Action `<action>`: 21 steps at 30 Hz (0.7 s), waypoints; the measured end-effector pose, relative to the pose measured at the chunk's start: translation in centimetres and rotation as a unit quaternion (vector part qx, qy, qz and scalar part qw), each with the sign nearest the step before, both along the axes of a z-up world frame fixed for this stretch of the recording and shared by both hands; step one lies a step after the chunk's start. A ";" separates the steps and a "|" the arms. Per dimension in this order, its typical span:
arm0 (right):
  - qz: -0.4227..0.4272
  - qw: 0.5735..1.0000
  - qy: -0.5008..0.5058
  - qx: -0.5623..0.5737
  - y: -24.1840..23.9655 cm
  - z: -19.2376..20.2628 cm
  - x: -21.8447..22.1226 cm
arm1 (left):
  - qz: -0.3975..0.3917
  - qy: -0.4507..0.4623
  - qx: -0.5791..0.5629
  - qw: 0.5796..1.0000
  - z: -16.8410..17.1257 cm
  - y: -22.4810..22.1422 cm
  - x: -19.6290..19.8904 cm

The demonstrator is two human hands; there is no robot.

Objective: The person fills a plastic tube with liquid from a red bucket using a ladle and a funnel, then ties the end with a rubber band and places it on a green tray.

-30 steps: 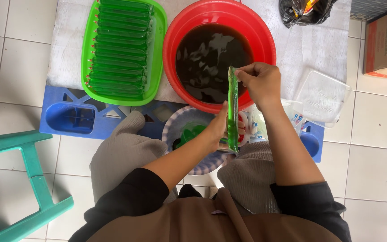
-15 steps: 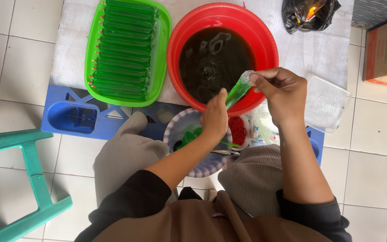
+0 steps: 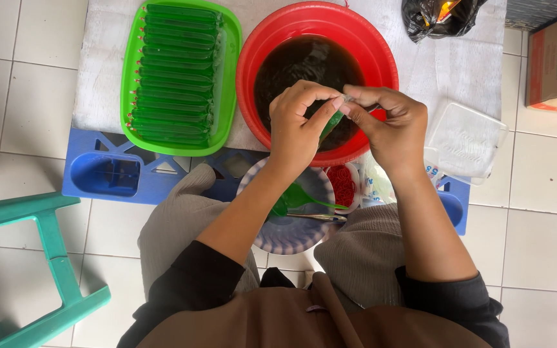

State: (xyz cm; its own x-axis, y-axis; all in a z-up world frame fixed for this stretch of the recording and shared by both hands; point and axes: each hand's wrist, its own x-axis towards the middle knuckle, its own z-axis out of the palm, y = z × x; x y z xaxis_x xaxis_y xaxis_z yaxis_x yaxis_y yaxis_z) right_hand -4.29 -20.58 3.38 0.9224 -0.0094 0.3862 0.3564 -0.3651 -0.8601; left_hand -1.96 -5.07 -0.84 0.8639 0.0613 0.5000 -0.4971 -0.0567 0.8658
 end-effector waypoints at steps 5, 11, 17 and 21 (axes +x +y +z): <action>-0.006 0.999 -0.020 -0.036 -0.2 0.4 -0.2 | -0.099 0.086 -0.093 0.987 -0.5 -0.1 -0.4; -0.012 0.999 -0.024 -0.037 0.1 -0.1 0.3 | 0.011 -0.046 0.134 0.990 1.4 0.2 -1.6; -0.013 1.000 -0.014 -0.001 0.1 -1.5 0.5 | 0.044 -0.040 0.171 0.984 0.2 0.0 -1.0; -0.060 0.983 0.070 0.161 2.6 -3.6 -0.3 | 0.034 -0.020 0.127 0.991 -0.6 -0.1 0.0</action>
State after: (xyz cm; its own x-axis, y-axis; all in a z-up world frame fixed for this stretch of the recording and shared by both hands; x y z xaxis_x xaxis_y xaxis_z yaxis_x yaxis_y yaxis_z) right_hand -4.56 -18.00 -0.20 0.9509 -0.2223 0.2155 0.1982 -0.0976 -0.9753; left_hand -1.97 -5.13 -1.46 0.8412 -0.0142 0.5405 -0.5185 -0.3045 0.7990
